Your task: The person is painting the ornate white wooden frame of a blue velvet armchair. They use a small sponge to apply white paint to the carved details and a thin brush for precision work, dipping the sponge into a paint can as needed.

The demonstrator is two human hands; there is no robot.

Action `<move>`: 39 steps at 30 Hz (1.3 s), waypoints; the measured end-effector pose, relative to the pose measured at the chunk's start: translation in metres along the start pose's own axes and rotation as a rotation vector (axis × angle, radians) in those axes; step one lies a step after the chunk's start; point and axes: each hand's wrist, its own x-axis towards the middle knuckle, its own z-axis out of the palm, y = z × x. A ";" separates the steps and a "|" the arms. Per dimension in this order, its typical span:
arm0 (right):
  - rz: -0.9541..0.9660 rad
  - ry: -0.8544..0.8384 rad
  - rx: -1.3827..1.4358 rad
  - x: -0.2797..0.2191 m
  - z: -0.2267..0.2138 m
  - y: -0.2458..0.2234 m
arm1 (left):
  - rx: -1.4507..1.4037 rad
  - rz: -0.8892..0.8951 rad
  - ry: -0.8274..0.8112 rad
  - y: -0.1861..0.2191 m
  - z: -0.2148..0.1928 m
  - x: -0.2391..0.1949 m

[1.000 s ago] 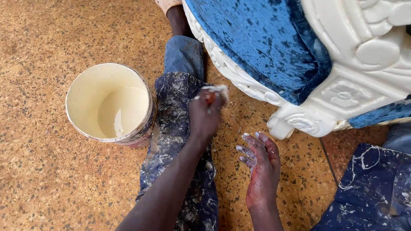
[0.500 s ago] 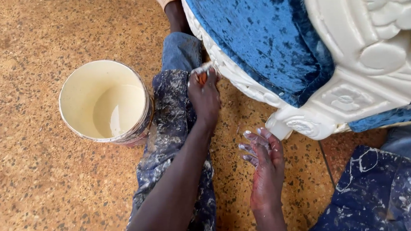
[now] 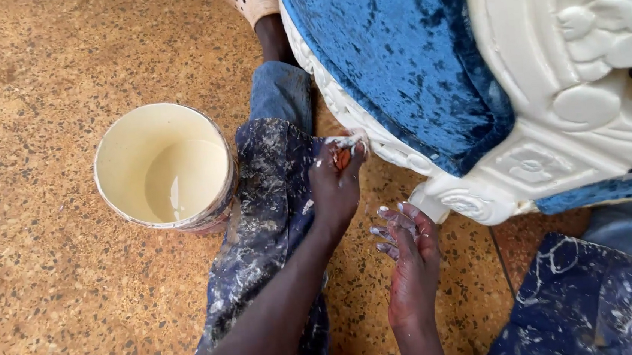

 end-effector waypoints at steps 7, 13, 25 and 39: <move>-0.007 -0.020 -0.027 -0.010 0.003 -0.001 | -0.085 0.065 0.222 -0.002 -0.008 0.062; 0.048 0.009 -0.050 -0.005 0.012 0.011 | 0.014 0.150 0.183 0.000 -0.010 0.050; 0.028 -0.040 -0.054 -0.018 0.023 0.011 | 0.068 0.213 0.192 0.023 -0.019 0.034; 0.049 0.016 -0.065 -0.021 0.024 -0.001 | 0.031 0.074 0.173 0.020 -0.020 0.058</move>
